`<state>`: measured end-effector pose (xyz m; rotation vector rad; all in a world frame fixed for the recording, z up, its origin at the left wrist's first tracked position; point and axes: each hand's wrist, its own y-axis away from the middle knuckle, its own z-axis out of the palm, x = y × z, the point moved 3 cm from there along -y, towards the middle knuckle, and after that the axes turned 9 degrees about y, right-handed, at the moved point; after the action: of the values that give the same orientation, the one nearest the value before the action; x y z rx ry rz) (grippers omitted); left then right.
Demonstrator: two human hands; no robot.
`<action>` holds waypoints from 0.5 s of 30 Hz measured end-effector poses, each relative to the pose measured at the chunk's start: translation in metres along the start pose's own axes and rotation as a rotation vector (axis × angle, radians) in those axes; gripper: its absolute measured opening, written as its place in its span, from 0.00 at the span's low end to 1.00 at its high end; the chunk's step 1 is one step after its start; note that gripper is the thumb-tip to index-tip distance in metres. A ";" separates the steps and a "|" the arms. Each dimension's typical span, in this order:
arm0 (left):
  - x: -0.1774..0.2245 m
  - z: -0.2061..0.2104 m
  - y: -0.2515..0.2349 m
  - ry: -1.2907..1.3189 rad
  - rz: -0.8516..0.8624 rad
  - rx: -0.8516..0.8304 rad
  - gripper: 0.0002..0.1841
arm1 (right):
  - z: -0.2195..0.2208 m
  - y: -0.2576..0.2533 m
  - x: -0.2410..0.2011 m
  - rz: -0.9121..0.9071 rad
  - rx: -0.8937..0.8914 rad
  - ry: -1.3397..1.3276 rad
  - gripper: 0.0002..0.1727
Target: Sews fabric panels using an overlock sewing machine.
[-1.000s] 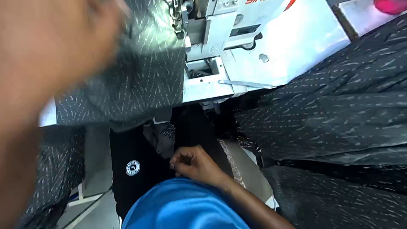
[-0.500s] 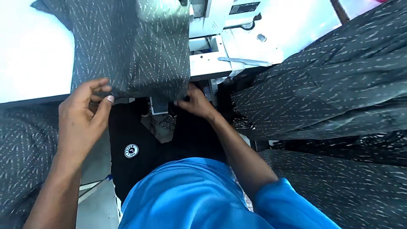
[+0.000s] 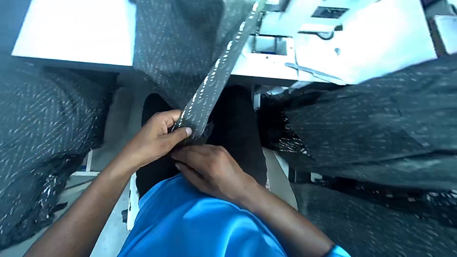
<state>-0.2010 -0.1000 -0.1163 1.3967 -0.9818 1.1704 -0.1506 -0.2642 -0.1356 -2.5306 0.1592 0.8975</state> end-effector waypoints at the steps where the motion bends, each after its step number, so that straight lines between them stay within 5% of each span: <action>1: -0.003 -0.010 0.009 0.079 -0.002 0.038 0.08 | -0.003 -0.002 0.001 -0.004 0.009 -0.032 0.11; 6: -0.018 -0.040 0.045 0.373 0.103 0.242 0.04 | -0.035 -0.038 0.001 -0.070 0.160 0.129 0.08; 9: -0.016 -0.043 0.054 0.430 0.155 0.287 0.04 | -0.044 -0.073 -0.005 -0.163 0.080 0.276 0.13; 15: 0.001 -0.064 0.061 0.409 0.099 0.125 0.09 | -0.040 -0.108 -0.014 -0.345 -0.071 0.387 0.11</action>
<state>-0.2690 -0.0455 -0.1027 1.1487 -0.7023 1.5396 -0.1118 -0.1859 -0.0589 -2.6584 -0.1907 0.2821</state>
